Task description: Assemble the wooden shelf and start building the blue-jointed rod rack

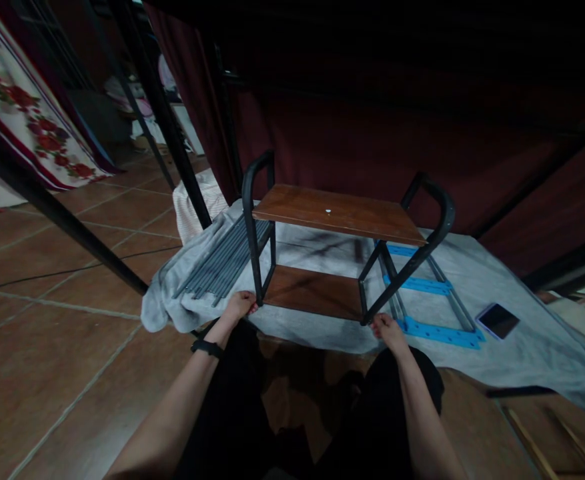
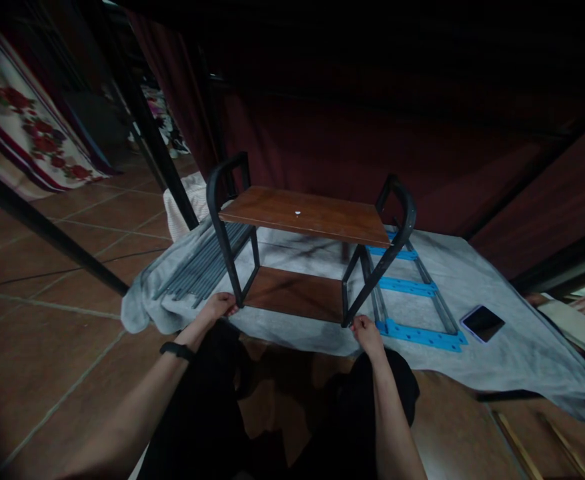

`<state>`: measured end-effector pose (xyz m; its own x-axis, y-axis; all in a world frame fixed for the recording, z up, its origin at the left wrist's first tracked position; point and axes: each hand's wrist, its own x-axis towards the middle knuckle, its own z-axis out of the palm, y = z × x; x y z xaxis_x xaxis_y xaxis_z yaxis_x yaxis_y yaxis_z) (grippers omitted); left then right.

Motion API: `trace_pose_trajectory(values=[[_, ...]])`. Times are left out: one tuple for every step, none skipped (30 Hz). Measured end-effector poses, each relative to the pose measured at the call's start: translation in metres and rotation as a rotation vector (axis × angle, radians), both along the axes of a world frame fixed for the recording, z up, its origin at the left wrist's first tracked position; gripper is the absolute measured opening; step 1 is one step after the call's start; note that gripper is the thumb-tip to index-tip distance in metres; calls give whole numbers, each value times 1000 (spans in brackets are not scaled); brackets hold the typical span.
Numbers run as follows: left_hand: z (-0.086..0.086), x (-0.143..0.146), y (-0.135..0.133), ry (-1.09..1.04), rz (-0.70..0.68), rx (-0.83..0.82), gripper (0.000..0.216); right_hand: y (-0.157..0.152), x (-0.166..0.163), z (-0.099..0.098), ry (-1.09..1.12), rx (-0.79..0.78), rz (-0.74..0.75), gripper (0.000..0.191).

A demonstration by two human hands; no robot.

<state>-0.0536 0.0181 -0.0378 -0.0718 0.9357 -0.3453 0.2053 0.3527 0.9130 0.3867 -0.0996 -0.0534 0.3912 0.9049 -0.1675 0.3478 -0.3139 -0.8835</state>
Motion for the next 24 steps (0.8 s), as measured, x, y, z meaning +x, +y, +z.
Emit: trace_pose_trajectory(values=[[0, 0, 0, -19, 1, 0, 23, 1, -2, -2, 35, 1, 4, 22], [0, 0, -1, -34, 4, -1, 23, 1, -3, -4, 64, 2, 2, 22], [0, 0, -1, -47, 8, -1, 23, 2, -5, -6, 86, 3, -3, 21], [0, 0, -1, -57, 11, -3, 23, 2, -7, -8, 100, 3, -8, 20], [0, -1, -1, -65, 14, -5, 22, 3, -8, -10, 109, 1, -12, 19], [-1, -1, -1, -72, 16, -8, 22, 3, -8, -12, 114, -4, -14, 18], [-1, -1, 0, -78, 17, -11, 21, 4, -9, -15, 115, -12, -16, 17], [-1, -2, 0, -83, 19, -13, 20, 4, -9, -17, 115, -22, -17, 16], [-2, -2, 0, -87, 20, -14, 20, 4, -8, -19, 115, -33, -17, 15], [-2, -2, 0, -90, 21, -15, 21, 5, -8, -21, 115, -43, -22, 14], [-2, -2, 1, -92, 23, -13, 21, 6, -7, -23, 117, -52, -27, 13], [-2, -2, 1, -93, 24, -10, 22, 6, -7, -24, 122, -59, -30, 12], [-2, -2, 1, -95, 25, -6, 22, 7, -7, -26, 130, -67, -33, 11], [-2, -2, 1, -98, 24, -1, 23, 8, -6, -27, 137, -75, -36, 10], [-3, -3, 1, -101, 21, 5, 23, 9, -7, -28, 141, -83, -41, 9], [-3, -3, 1, -106, 18, 11, 22, 9, -7, -28, 142, -89, -45, 8], [-3, -4, 1, -109, 15, 17, 22, 10, -7, -28, 140, -93, -47, 7], [-4, -4, 1, -112, 13, 22, 22, 10, -8, -28, 137, -96, -53, 7], [-5, -4, 1, -114, 11, 25, 21, 11, -8, -28, 136, -99, -59, 7], [-5, -5, 2, -113, 12, 27, 21, 11, -9, -27, 140, -102, -63, 7], [-6, -5, 2, -113, 14, 29, 21, 11, -9, -27, 146, -104, -67, 7], [-7, -5, 2, -111, 18, 29, 21, 12, -9, -27, 155, -109, -71, 7], [-8, -5, 2, -110, 21, 28, 21, 12, -10, -26, 163, -115, -76, 7], [-8, -5, 2, -109, 23, 27, 20, 12, -10, -26, 169, -121, -79, 6]])
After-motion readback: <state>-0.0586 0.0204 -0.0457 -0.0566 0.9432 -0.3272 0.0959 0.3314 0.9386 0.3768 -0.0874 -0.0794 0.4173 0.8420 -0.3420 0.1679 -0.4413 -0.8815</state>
